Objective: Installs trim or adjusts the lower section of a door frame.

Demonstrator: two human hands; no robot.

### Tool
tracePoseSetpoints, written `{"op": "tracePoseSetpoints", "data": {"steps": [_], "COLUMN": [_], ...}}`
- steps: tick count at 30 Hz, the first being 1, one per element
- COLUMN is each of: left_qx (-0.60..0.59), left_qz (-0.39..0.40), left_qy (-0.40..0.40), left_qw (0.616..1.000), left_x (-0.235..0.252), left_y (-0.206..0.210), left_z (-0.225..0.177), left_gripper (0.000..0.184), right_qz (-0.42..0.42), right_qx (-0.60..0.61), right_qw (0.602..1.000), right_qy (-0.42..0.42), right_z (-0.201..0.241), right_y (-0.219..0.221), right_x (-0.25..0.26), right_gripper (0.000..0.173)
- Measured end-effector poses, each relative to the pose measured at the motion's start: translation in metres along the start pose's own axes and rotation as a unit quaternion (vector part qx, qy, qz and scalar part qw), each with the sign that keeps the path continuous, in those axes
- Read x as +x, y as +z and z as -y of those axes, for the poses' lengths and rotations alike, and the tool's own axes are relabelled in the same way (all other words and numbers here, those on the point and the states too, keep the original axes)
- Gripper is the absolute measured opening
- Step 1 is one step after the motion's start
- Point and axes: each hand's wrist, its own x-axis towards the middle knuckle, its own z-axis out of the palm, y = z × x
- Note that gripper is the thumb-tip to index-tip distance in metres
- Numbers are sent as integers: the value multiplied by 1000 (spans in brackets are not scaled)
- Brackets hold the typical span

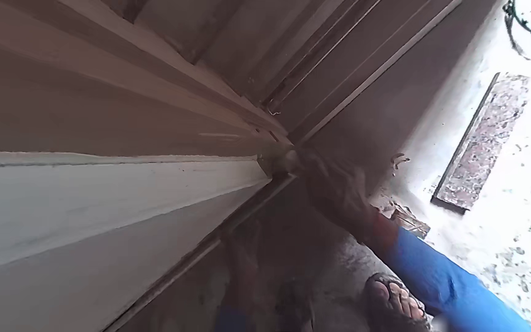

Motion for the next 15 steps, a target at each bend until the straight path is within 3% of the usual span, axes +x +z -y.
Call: {"op": "tracePoseSetpoints", "data": {"steps": [8, 11, 15], "left_qx": [-18, -21, -33], "left_qz": [19, 17, 17], "left_qy": [6, 18, 14], "left_qw": [1000, 999, 999], "left_x": [1, 2, 2], "left_y": [-9, 1, -9], "left_z": [1, -2, -1], "left_gripper": [58, 56, 58], "right_qz": [2, -32, -34], "right_qx": [10, 7, 28], "right_qw": [999, 999, 993], "right_qy": [35, 33, 109], "right_z": [-8, -14, -10], "right_y": [8, 22, 6], "right_x": [-18, -28, -54], "right_gripper": [29, 25, 31]}}
